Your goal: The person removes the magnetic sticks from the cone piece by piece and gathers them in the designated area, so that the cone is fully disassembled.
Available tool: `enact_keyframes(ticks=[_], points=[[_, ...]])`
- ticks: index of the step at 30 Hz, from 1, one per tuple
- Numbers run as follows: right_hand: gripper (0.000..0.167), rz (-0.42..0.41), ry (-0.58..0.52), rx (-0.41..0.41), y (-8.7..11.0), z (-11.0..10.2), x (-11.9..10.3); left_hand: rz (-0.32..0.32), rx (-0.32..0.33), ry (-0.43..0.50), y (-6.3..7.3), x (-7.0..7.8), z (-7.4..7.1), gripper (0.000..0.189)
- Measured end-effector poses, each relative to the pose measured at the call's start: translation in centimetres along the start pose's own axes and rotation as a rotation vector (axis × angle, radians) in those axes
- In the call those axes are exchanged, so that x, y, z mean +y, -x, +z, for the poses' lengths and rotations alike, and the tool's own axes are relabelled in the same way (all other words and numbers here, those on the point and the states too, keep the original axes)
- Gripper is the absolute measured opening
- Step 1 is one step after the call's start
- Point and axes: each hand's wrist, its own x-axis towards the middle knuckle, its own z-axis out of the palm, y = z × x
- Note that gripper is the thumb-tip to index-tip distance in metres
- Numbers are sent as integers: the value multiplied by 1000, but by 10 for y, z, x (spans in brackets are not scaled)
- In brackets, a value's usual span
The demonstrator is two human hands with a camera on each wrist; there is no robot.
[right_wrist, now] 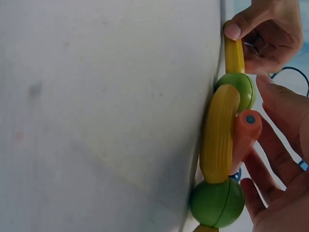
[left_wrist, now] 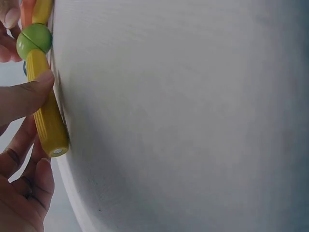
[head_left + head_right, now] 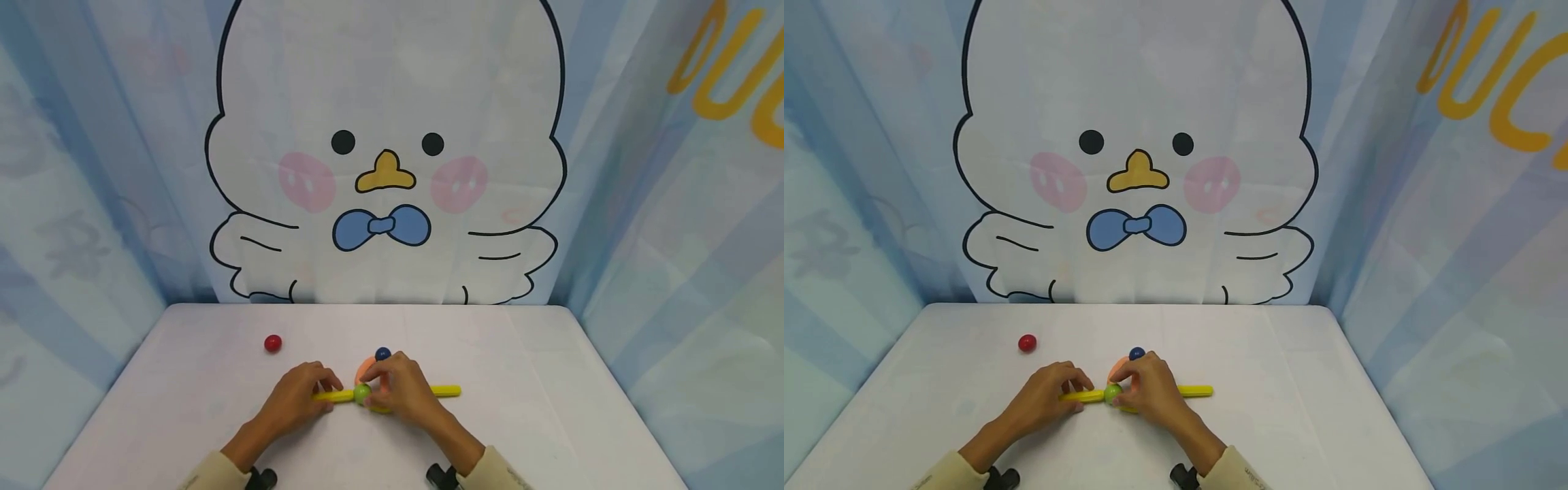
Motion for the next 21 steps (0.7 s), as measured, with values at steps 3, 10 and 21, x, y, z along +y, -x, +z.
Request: enact_keyframes(ticks=[3,10,21], points=[[30,-1,22,-11,-2,4,-1,14,-19,2,-1,-1,0,29],[30,-16,82,-7,-4,9,-2,-11,-47,9,-3,0,-1,28],[28,6,111,-8,-5,10,-2,-21,-42,18,-1,1,-5,28]])
